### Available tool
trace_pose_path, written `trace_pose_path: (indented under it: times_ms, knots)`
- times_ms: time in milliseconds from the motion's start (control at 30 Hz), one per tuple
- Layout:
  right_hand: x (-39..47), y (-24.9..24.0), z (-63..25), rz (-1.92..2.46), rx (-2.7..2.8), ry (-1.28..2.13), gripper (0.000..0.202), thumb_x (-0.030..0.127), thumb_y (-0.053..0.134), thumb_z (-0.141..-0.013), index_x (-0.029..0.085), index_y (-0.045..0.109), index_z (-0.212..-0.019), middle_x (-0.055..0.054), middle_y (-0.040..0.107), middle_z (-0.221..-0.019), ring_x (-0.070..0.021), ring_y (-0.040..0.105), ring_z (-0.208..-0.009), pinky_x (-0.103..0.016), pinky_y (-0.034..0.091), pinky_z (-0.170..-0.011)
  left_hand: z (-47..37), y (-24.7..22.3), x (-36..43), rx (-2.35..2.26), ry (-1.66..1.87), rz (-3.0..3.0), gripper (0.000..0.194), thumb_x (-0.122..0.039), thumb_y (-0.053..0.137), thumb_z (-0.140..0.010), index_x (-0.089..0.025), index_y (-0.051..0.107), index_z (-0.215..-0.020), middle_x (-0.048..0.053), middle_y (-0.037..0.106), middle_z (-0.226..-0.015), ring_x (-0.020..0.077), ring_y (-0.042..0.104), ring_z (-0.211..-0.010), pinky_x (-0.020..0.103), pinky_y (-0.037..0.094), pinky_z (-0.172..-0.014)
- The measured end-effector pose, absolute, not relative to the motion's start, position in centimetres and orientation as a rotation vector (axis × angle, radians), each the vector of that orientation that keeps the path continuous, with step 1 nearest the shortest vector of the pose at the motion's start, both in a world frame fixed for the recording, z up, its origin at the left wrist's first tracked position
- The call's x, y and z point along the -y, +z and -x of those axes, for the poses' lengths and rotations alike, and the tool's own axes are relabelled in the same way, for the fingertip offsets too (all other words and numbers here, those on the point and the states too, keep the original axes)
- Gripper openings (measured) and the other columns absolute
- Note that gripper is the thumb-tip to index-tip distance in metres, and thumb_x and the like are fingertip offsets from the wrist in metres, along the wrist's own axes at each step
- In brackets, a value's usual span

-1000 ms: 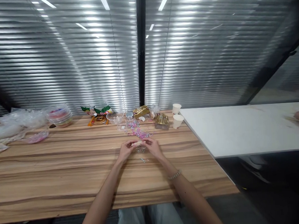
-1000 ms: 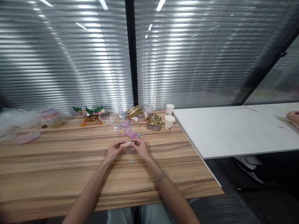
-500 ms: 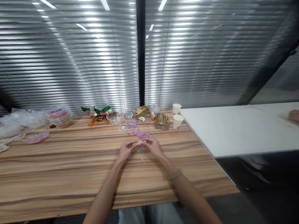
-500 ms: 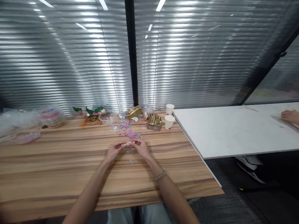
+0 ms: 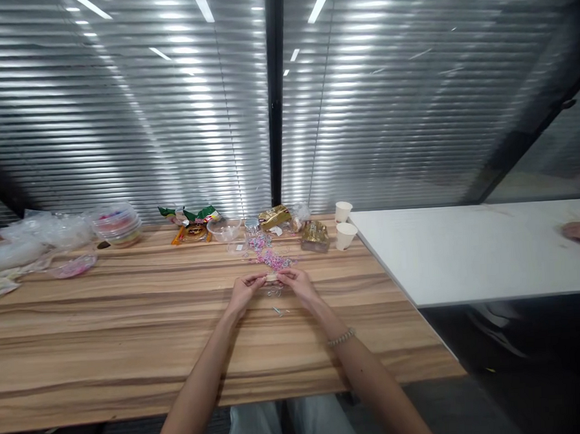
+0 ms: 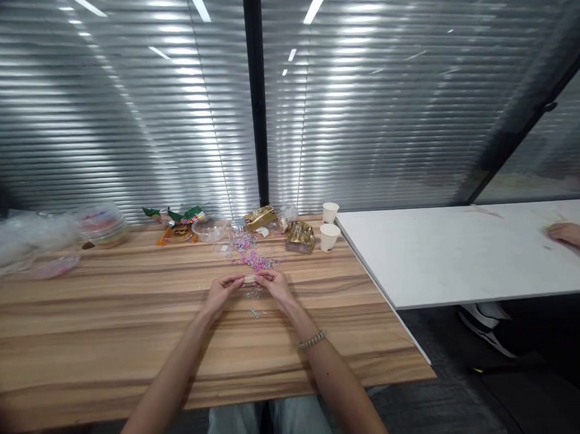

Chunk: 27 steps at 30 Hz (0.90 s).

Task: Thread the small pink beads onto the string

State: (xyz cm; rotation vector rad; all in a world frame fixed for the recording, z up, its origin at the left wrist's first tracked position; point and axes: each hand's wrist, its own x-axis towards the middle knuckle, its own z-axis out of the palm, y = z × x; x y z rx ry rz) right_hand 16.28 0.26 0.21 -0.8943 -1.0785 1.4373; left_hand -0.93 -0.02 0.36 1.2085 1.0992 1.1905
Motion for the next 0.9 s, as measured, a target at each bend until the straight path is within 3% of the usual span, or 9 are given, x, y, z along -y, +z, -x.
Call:
trace_pose_path:
  times_ms: [300, 667, 900]
  knots:
    - [-0.47, -0.07, -16.23, 0.802, 0.939, 1.574, 0.031, 0.033, 0.079, -0.053, 0.015, 0.064, -0.072, 0.0, 0.062, -0.065, -0.0091, 0.054, -0.056, -0.024, 0.044, -0.06, 0.88, 0.26, -0.04, -1.081, 1.212, -1.172, 0.039, -0.039, 0.076, -0.059, -0.014, 0.071, -0.088, 0.01, 0.072, -0.087, 0.0212, 0.066, -0.077, 0.035, 0.049, -0.078]
    - [-0.53, 0.17, -16.42, 0.815, 0.936, 1.577, 0.029, 0.028, 0.08, -0.051, 0.016, 0.064, -0.072, 0.001, 0.061, -0.067, -0.0083, 0.049, -0.054, -0.023, 0.038, -0.053, 0.99, -0.16, -0.22, -1.048, 1.201, -1.124, 0.038, -0.037, 0.077, -0.058, -0.014, 0.071, -0.088, 0.01, 0.072, -0.087, 0.0208, 0.066, -0.077, 0.034, 0.048, -0.079]
    - [-0.46, 0.0, -16.38, 0.817, 0.93, 1.599, 0.03, 0.031, 0.079, -0.055, 0.016, 0.064, -0.077, 0.0, 0.063, -0.072, -0.0092, 0.053, -0.058, -0.023, 0.041, -0.056, 0.81, -0.1, -0.14, -1.054, 1.228, -1.099, 0.041, -0.038, 0.077, -0.056, -0.012, 0.07, -0.088, 0.011, 0.072, -0.087, 0.0202, 0.065, -0.078, 0.032, 0.048, -0.078]
